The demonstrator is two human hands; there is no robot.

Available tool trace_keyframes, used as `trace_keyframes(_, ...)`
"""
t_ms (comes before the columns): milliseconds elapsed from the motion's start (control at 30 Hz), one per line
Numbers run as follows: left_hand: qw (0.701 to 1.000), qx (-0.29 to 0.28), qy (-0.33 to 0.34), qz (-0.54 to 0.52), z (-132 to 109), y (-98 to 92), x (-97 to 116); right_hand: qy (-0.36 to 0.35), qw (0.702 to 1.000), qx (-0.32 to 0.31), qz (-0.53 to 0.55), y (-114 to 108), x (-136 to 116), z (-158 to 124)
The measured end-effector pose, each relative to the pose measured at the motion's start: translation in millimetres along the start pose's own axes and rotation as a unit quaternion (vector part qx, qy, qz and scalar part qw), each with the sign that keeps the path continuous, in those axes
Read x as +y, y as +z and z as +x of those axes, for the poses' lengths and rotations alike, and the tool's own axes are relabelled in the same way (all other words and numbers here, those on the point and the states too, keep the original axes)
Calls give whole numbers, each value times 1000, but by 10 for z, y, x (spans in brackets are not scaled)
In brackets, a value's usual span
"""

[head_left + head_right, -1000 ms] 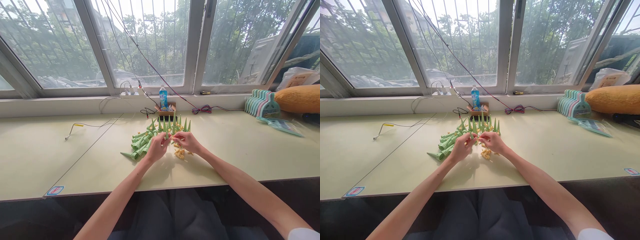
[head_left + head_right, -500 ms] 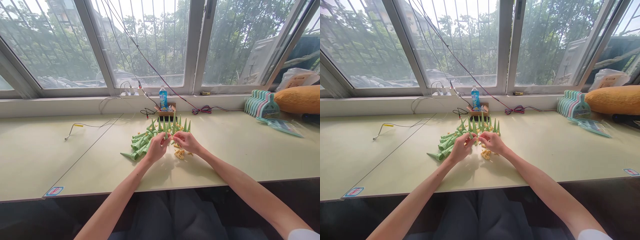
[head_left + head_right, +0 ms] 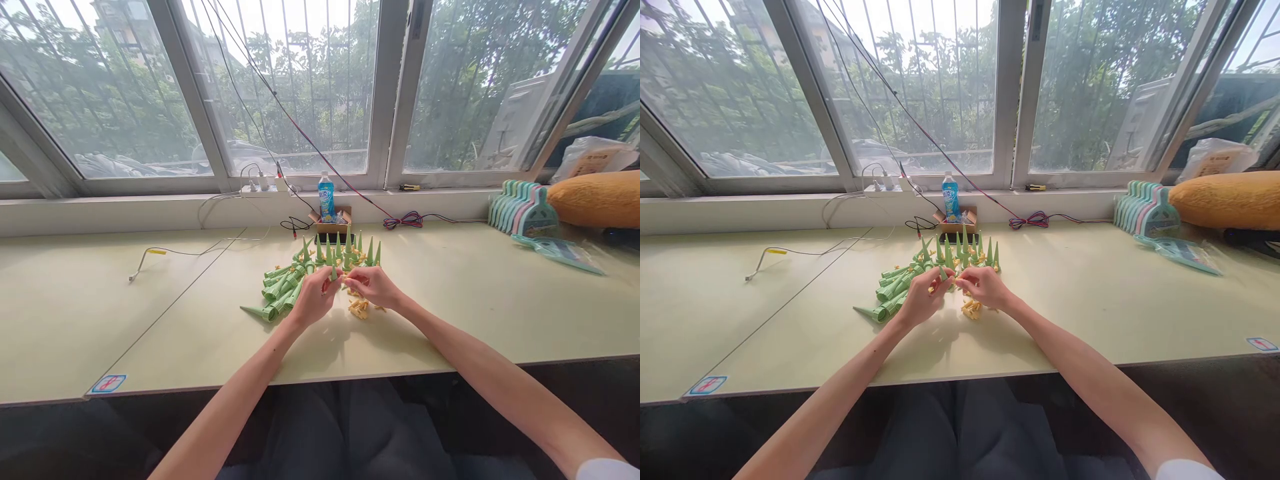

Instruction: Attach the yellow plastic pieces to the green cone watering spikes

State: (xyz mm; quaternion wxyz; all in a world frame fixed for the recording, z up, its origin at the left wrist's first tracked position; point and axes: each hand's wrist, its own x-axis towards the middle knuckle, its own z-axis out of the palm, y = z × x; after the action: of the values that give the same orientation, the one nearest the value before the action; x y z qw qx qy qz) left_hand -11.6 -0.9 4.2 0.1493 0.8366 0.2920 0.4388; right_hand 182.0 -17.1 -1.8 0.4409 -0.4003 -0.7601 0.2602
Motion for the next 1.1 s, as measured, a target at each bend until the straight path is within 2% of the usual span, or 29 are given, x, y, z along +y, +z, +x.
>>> trace_keyframes(367,1000,6,-5,8,0,15,-35,21,1000,1,-24,-9,-38,1)
trace_keyframes(833,1000,14,-4,1,3,10,-15,2,1000,17,26,-4,-19,-6)
trace_keyframes(1100,1000,10,-1,5,-8,17,-27,7,999,14,-36,-9,-39,3)
